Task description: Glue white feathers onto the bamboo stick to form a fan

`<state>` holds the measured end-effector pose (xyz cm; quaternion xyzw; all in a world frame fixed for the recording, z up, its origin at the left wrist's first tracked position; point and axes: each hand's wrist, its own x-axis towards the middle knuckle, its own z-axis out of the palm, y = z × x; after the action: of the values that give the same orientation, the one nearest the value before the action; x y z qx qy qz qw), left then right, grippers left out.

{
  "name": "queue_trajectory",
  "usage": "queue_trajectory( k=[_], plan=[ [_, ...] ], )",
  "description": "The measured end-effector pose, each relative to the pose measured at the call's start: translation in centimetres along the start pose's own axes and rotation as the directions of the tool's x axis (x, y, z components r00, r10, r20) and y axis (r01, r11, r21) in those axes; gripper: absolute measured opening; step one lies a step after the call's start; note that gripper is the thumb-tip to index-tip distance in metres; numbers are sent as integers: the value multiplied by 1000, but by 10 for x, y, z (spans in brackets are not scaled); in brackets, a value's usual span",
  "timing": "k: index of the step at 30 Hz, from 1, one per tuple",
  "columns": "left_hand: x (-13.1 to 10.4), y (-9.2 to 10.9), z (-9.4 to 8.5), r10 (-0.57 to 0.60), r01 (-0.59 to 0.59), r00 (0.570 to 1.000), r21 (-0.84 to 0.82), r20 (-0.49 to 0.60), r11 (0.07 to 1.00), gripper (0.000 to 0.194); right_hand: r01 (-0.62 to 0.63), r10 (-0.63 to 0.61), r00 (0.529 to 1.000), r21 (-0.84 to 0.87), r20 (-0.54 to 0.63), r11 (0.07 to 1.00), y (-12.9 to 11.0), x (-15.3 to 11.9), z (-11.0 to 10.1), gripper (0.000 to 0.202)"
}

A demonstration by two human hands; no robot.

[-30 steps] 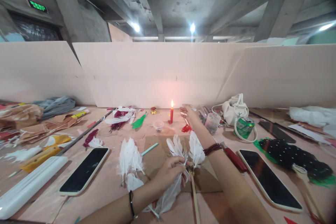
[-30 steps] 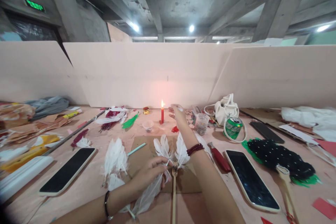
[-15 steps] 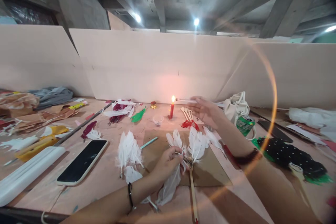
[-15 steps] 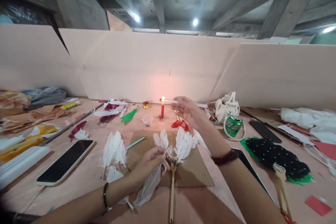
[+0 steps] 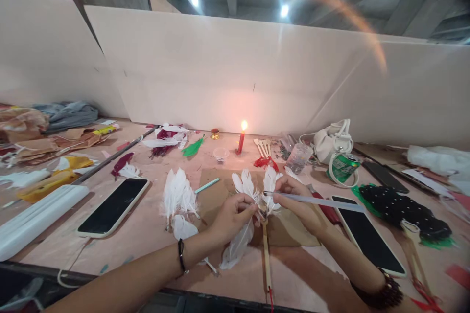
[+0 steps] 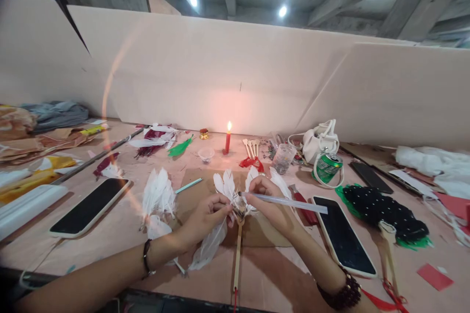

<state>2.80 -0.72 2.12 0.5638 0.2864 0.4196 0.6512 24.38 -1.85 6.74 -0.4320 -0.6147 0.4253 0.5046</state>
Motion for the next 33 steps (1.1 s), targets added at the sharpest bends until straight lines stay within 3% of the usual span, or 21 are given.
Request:
queue_trajectory(
  k=[5, 11, 17, 26, 33],
  plan=[
    [0, 2, 1, 9, -9, 1000, 27, 2, 1000, 48, 3, -3, 999, -11, 41, 1000, 10, -4, 6, 37],
    [0, 1, 1, 4, -4, 1000, 38, 12, 999, 50, -10, 18, 998, -115, 66, 993, 5, -6, 2, 31],
    [-1, 0, 1, 6, -7, 1000, 55, 19, 998, 50, -21, 31, 996, -116, 87, 993, 8, -6, 4, 29],
    [-1, 2, 1, 6, -6, 1000, 77, -2, 997, 49, 112, -95, 993, -270, 76, 956, 3, -9, 6, 24],
    [-1, 4, 2, -1, 0, 1000, 81, 11, 997, 50, 99, -103, 995, -363, 9, 926, 15, -11, 8, 18]
  ],
)
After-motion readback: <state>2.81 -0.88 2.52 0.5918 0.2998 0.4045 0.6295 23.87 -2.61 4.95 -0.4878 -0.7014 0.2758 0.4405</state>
